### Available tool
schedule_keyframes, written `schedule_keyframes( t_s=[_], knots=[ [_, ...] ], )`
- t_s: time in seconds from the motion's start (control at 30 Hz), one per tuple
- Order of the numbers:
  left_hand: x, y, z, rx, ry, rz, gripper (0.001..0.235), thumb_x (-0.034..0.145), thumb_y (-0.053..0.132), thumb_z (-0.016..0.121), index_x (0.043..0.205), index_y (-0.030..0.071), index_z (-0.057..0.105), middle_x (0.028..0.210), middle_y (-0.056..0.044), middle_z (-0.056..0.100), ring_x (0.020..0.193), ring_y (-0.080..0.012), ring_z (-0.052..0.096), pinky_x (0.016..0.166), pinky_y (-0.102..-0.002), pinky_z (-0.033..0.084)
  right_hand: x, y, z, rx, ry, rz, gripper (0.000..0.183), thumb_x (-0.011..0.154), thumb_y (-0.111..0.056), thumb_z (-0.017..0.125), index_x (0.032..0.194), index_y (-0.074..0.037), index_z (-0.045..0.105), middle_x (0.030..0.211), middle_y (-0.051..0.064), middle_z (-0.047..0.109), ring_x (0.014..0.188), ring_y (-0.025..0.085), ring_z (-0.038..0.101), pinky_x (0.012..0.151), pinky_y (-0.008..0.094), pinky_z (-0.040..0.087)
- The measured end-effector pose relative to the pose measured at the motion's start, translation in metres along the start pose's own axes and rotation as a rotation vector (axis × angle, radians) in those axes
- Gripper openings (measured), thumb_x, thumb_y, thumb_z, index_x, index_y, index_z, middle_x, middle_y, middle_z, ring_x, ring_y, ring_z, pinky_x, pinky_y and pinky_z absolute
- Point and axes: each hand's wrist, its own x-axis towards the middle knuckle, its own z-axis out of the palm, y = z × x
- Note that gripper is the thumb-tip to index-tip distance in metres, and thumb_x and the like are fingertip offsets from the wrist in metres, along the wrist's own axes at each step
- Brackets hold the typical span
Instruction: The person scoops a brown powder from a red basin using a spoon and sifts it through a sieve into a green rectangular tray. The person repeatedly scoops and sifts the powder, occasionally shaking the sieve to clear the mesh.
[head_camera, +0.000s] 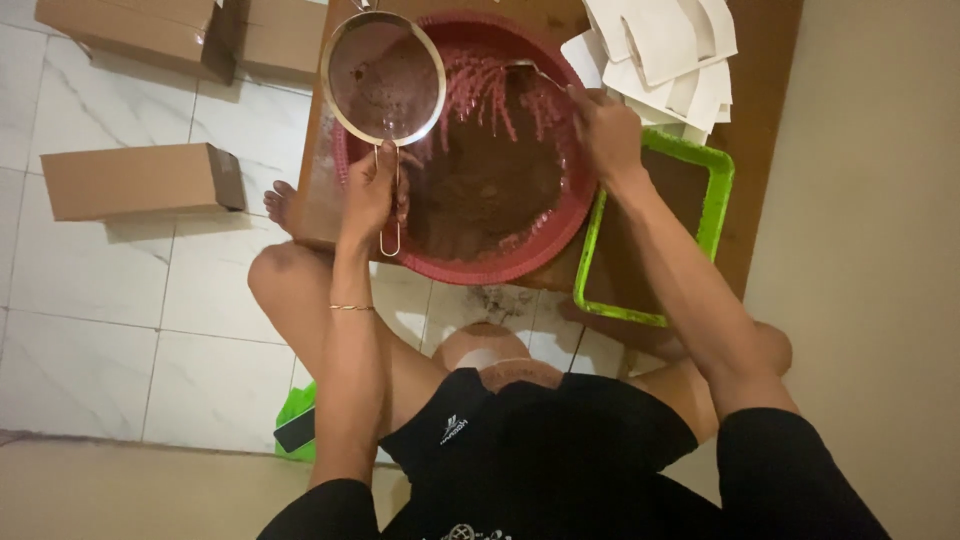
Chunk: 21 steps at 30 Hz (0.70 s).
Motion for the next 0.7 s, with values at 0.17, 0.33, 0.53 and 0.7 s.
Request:
schedule_keyframes(
  t_s=[0.17,0.33,0.53,0.7],
  knots=[
    [0.013,-0.019,-0.002,-0.076,0.02,0.087,0.051,0.105,0.05,0.047,0.098,0.004,0.069,0.052,-0.003,0.047,0.036,-0.0131,0.048,0.033,-0.027,0.041,-0.017,0.01,0.014,-0.055,-0.139,-0.075,0.024,0.108,-0.022,0.061,0.123,-0.02,0.079,0.101,0.012,0.076,0.073,0.025,0.069,0.057,0.037,0.056],
    [0.013,-0.025,-0.002,-0.089,0.035,0.168,0.049,0.109,0.046,0.047,0.097,0.005,0.069,0.049,-0.006,0.047,0.032,-0.0165,0.053,0.028,-0.03,0.046,-0.071,-0.006,-0.036,-0.051,-0.324,-0.064,0.027,0.105,-0.018,0.058,0.123,-0.017,0.078,0.108,0.016,0.075,0.094,0.037,0.074,0.075,0.049,0.062],
    [0.016,-0.029,-0.002,-0.107,0.022,0.153,0.049,0.109,0.048,0.046,0.099,0.005,0.068,0.05,-0.006,0.047,0.032,-0.0169,0.052,0.029,-0.03,0.046,-0.129,0.018,-0.052,-0.065,-0.33,-0.057,0.024,0.097,-0.024,0.069,0.119,-0.025,0.079,0.114,0.007,0.074,0.106,0.025,0.074,0.083,0.039,0.061],
    [0.016,-0.029,-0.001,-0.097,0.045,0.154,0.053,0.109,0.05,0.046,0.1,0.002,0.068,0.049,-0.006,0.046,0.031,-0.0161,0.049,0.028,-0.031,0.044,-0.086,0.028,-0.045,0.067,-0.248,0.02,0.025,0.103,-0.02,0.07,0.127,-0.022,0.079,0.111,0.011,0.074,0.105,0.028,0.073,0.087,0.04,0.059]
  ],
)
